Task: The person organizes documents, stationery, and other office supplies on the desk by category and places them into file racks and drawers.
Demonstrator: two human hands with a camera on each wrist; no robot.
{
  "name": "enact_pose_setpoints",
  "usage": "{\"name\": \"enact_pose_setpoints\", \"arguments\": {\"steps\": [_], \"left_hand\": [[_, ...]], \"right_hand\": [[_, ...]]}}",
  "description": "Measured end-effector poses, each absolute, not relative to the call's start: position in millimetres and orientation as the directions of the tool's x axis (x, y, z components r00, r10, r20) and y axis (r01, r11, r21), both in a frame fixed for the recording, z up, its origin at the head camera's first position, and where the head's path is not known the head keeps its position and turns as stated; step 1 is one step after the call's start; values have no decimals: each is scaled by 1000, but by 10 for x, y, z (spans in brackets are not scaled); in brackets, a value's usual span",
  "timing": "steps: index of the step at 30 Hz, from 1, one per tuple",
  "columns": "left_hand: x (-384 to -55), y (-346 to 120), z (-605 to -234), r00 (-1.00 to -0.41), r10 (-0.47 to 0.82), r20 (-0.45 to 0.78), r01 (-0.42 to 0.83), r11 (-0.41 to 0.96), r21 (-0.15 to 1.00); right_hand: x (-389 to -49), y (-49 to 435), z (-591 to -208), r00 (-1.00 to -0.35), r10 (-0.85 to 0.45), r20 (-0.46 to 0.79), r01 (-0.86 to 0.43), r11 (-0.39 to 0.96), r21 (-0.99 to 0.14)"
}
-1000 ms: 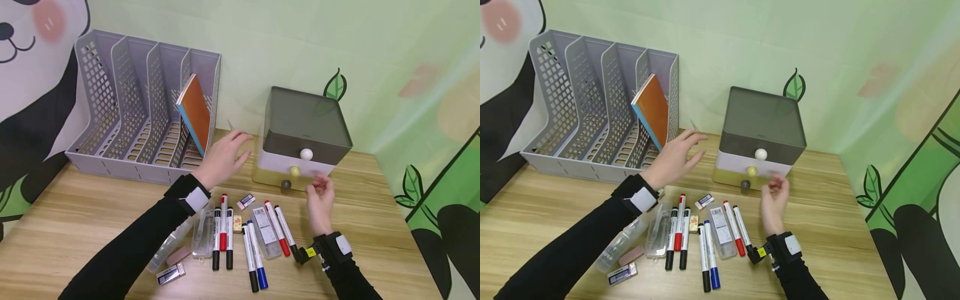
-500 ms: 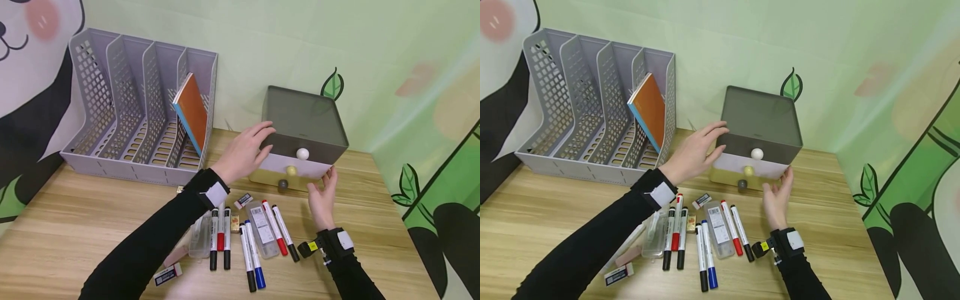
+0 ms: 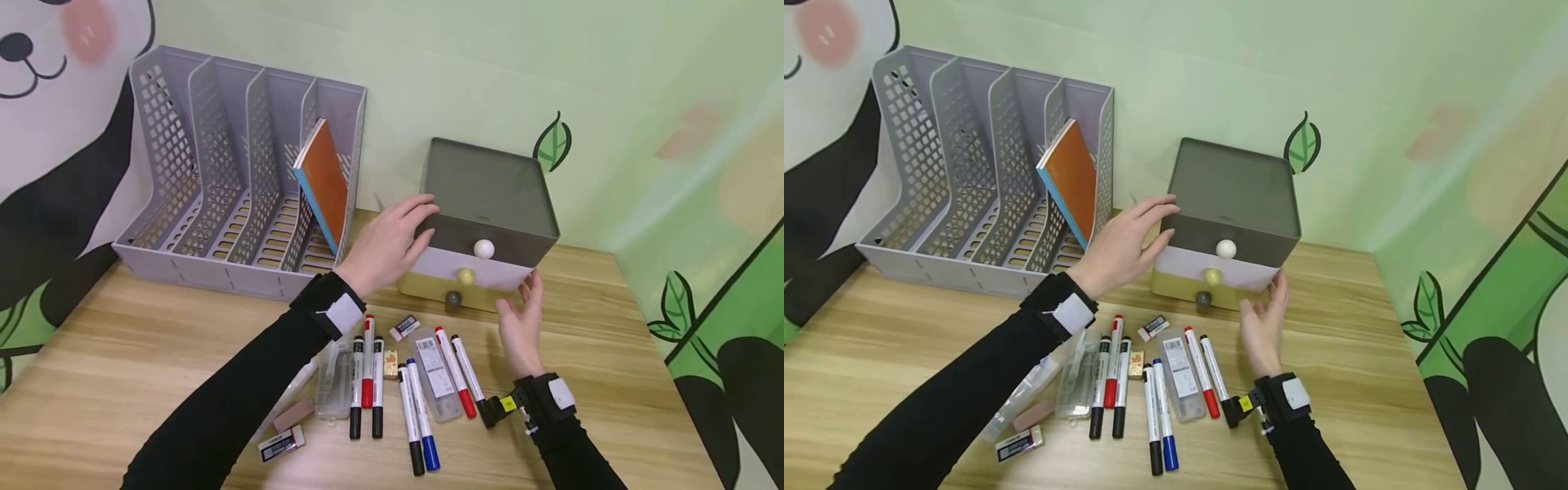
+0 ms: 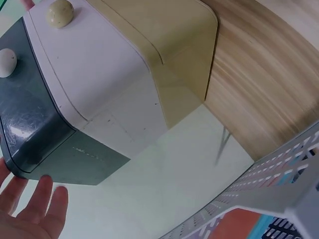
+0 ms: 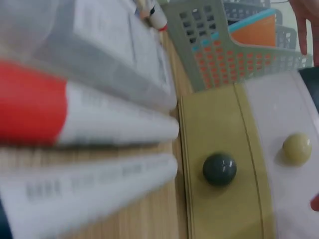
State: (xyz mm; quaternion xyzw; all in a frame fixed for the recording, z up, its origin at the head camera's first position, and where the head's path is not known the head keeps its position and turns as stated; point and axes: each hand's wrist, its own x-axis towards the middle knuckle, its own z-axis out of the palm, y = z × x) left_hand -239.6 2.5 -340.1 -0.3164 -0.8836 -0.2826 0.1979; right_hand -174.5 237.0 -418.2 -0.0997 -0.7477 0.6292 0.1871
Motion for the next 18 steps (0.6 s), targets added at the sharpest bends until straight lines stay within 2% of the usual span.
{"name": "enact_pose_setpoints", "arguments": {"steps": [5,7,9,12,15,18], "left_hand": [[-2436,77,-3322,-710,491,505,688,634,352],[-2483,106,-3276,-697,515,499,705,619,346],[-2541,133,-3235,-690,534,489,716,603,352],[-2629,150,-3224,-707,546,449,704,603,376],[-2677,146,-3238,-739,542,401,674,617,406],[-2687,140,-3248,-751,536,386,661,624,418]], "right_hand": [[-1704,2233,-4062,-810,535,239,-217,106,-970],[-1690,2173,-3975,-826,519,219,-228,48,-973],[-1684,2121,-3881,-891,433,138,-172,-42,-984],[-1708,2054,-3759,-968,247,-45,-1,-180,-984],[-1770,2010,-3689,-982,100,-160,126,-287,-950],[-1847,1982,-3657,-979,34,-203,177,-358,-917]]}}
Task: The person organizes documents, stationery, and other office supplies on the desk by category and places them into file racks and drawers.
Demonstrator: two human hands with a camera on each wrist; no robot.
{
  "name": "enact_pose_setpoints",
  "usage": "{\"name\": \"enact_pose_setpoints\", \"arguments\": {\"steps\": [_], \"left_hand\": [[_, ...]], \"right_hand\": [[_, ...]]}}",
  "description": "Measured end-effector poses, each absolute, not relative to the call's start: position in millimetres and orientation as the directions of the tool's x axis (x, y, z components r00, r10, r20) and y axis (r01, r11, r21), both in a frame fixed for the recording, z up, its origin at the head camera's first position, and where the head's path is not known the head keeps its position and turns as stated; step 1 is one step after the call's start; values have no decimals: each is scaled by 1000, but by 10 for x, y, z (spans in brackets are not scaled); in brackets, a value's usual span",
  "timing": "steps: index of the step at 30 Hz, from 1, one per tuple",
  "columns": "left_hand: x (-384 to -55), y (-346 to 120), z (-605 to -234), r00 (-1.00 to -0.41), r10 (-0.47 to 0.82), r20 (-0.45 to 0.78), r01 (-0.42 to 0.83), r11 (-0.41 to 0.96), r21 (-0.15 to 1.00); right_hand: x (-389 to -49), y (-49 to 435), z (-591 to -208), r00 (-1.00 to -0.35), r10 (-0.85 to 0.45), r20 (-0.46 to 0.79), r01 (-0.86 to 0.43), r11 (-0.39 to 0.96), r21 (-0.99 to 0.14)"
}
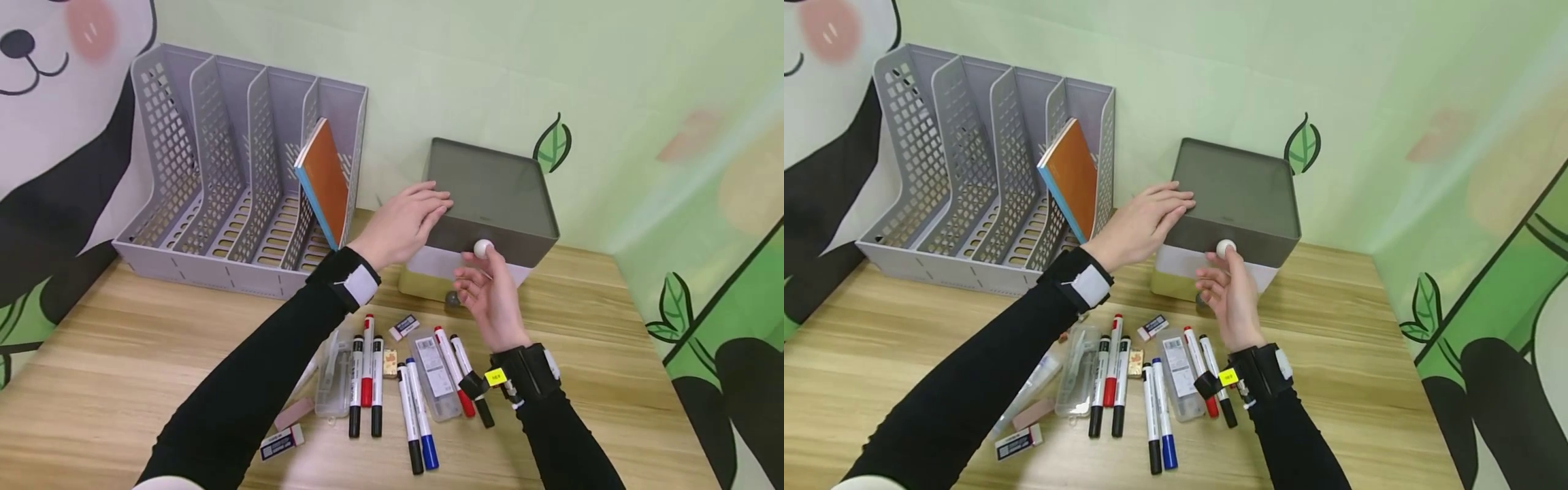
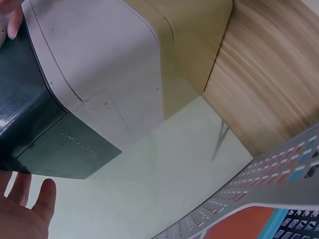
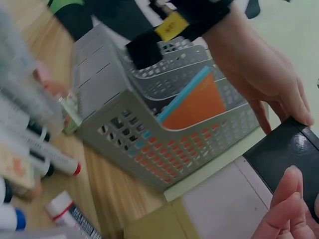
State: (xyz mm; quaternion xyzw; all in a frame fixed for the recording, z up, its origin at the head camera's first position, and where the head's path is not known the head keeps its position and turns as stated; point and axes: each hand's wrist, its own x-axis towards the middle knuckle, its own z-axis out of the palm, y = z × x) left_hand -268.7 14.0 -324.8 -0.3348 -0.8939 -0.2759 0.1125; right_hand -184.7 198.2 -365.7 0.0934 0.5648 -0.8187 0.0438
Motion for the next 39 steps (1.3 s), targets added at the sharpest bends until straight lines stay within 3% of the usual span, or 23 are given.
{"name": "enact_pose_setpoints", "arguments": {"steps": [11,30,35,39], "left_hand": [[-2673,176,-3254,-772,523,362,636,651,415],[-2675,134,-3153,-770,573,281,633,630,450],[-2659,118,-3160,-786,554,273,610,626,486],[-2646,118,-3190,-780,539,318,622,609,493]], "right_hand": [[-1985,1914,-3624,-969,38,-246,198,-482,-854],[-1579,1935,-3701,-979,82,-189,144,-385,-912],[-1471,1952,-3708,-980,70,-184,158,-279,-947],[-1440,2037,-3727,-993,82,-80,82,15,-997]]}}
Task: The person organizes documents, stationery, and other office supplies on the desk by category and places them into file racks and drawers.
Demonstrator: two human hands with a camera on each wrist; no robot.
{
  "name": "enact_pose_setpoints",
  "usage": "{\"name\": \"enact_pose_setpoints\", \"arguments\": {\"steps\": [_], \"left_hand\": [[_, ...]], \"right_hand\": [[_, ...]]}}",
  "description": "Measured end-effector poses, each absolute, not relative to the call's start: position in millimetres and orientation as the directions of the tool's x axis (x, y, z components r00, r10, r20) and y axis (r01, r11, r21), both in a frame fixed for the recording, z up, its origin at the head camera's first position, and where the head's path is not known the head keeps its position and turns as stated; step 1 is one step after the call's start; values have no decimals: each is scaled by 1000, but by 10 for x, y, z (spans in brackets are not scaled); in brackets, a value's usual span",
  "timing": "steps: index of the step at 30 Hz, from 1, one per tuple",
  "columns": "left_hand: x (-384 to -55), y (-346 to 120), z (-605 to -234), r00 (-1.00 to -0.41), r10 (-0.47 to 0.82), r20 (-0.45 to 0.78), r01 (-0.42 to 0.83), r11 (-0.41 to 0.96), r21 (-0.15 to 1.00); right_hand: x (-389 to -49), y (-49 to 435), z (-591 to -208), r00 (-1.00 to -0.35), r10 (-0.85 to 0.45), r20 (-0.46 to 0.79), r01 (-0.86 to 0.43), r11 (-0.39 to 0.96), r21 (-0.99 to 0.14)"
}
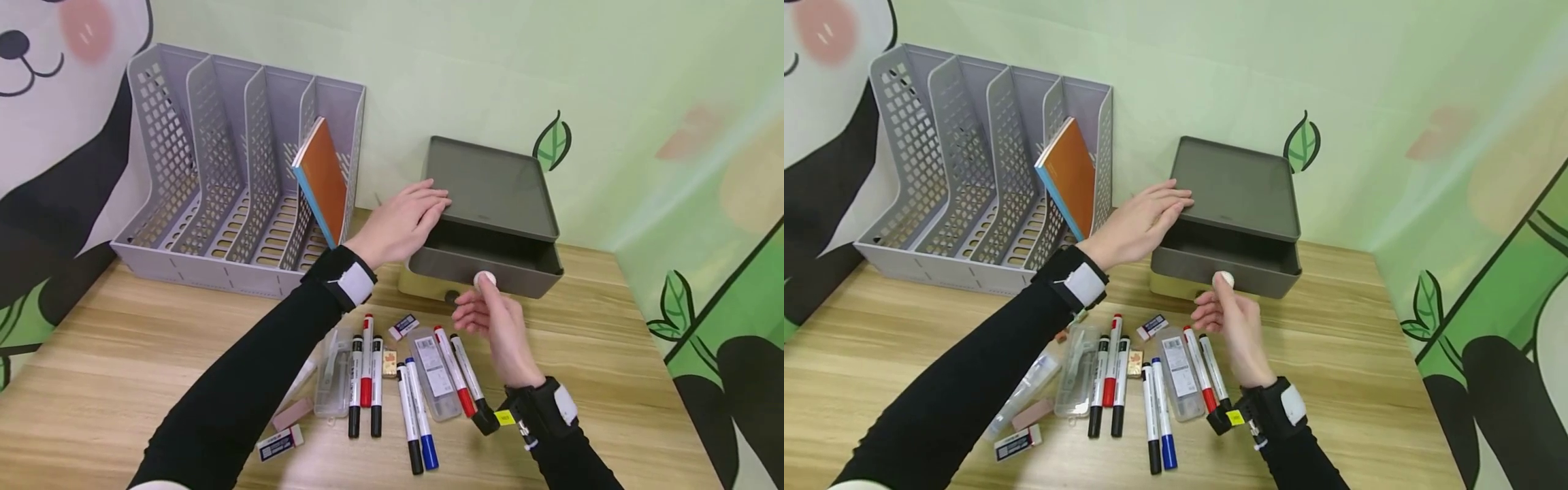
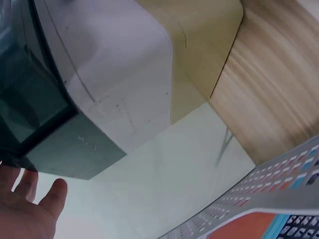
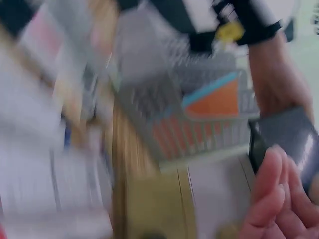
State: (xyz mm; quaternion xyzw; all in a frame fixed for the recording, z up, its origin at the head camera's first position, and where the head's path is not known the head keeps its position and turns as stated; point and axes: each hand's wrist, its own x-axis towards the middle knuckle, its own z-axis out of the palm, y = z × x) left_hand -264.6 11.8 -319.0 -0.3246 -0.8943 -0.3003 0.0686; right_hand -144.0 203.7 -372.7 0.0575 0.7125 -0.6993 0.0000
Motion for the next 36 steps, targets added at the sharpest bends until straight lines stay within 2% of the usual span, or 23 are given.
{"name": "enact_pose_setpoints", "arguments": {"steps": [3,5,9,12,15,20,28,36], "left_hand": [[-2612,107,-3239,-765,518,384,643,579,501],[-2571,86,-3278,-758,496,424,652,554,518],[-2479,32,-3344,-754,457,473,657,503,561],[-2448,7,-3375,-753,446,484,658,484,577],[-2434,-5,-3406,-758,448,474,651,476,592],[-2413,-9,-3438,-778,439,449,625,460,631],[-2398,-20,-3443,-778,454,435,618,426,660],[-2349,-69,-3436,-760,506,408,626,400,670]], "right_hand": [[-1422,2129,-3772,-982,120,143,-104,285,-953],[-1416,2183,-3803,-928,134,349,-258,445,-858],[-1447,2260,-3803,-694,108,711,-487,658,-575],[-1496,2294,-3755,-534,76,842,-563,711,-421],[-1546,2318,-3711,-459,32,888,-576,751,-324],[-1593,2325,-3734,-466,-73,882,-546,808,-221],[-1534,2291,-3816,-467,-72,881,-560,796,-231],[-1430,2271,-3837,-419,-60,906,-598,769,-226]]}}
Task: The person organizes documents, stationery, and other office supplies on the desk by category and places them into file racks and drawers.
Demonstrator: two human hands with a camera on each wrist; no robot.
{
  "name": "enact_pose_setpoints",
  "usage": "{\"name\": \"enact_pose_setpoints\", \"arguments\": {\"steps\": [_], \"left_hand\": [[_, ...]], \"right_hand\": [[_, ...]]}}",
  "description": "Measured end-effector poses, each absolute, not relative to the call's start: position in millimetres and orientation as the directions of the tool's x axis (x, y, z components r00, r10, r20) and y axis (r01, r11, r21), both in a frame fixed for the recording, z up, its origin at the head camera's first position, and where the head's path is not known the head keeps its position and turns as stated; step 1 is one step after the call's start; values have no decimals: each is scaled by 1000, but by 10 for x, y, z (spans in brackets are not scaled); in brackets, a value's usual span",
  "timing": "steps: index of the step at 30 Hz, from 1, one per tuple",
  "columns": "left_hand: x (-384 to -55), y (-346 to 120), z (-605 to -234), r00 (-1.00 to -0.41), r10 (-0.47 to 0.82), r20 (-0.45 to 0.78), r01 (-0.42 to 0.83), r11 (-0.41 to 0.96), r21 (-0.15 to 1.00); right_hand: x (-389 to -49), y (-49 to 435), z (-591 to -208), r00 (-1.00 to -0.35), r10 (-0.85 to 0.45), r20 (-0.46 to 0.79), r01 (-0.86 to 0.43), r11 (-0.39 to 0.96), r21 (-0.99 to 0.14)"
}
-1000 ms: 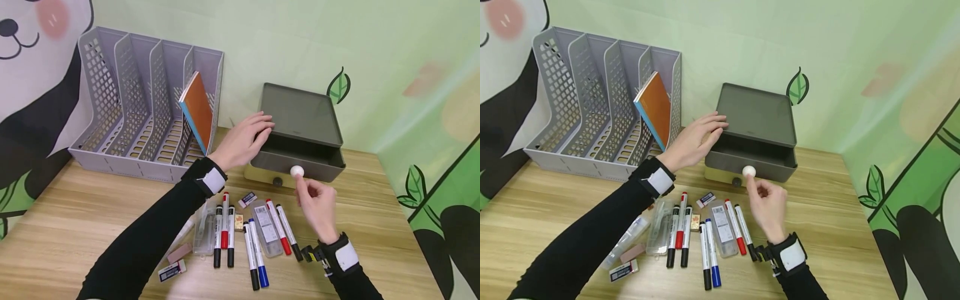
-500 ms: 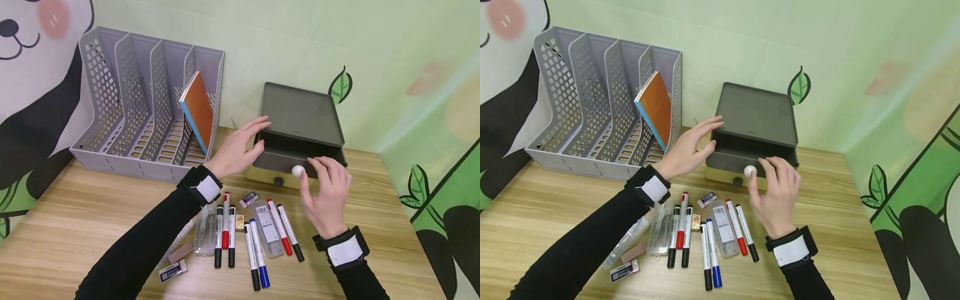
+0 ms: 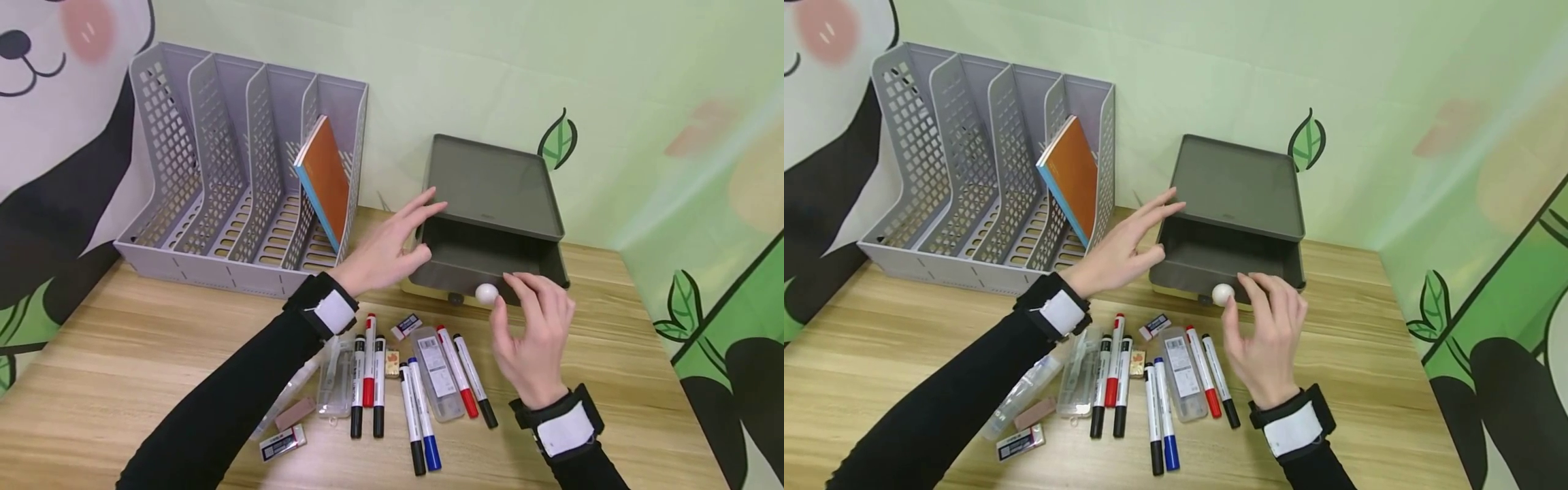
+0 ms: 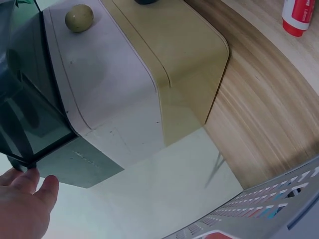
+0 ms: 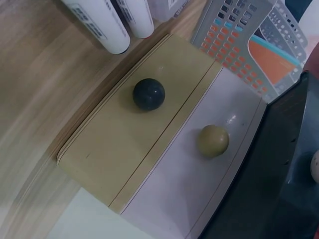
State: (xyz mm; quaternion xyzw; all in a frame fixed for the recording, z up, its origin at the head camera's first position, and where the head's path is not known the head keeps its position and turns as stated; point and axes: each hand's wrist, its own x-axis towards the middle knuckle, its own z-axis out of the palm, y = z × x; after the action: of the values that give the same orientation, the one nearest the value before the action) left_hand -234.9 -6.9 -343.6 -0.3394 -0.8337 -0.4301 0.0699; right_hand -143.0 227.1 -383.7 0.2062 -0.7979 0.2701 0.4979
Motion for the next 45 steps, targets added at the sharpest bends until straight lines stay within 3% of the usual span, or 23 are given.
{"name": "enact_pose_setpoints", "arguments": {"steps": [12,19,21,24,28,32,38,45], "left_hand": [[-2231,-120,-3437,-758,506,412,622,370,690],[-2105,-254,-3495,-810,356,465,583,412,700],[-2058,-331,-3536,-826,343,447,563,450,694],[-1970,-471,-3625,-832,414,370,552,544,632],[-1848,-674,-3793,-785,582,210,604,646,467],[-1733,-848,-3931,-740,671,36,634,679,370],[-1622,-944,-4018,-712,679,-178,606,722,333],[-1589,-898,-4085,-727,647,-229,578,758,303]], "right_hand": [[-1299,2165,-3743,-353,-43,935,-642,738,-209],[-1209,2120,-3802,-266,-116,957,-743,657,-127],[-1192,2119,-3875,-293,-188,937,-766,633,-113],[-1162,2112,-3997,-387,-312,868,-785,605,-133],[-1119,2074,-4115,-529,-453,718,-769,613,-179],[-1111,1995,-4161,-624,-535,570,-737,645,-200],[-1122,1836,-4151,-666,-586,461,-722,662,-202],[-1129,1699,-4161,-685,-613,394,-716,667,-206]]}}
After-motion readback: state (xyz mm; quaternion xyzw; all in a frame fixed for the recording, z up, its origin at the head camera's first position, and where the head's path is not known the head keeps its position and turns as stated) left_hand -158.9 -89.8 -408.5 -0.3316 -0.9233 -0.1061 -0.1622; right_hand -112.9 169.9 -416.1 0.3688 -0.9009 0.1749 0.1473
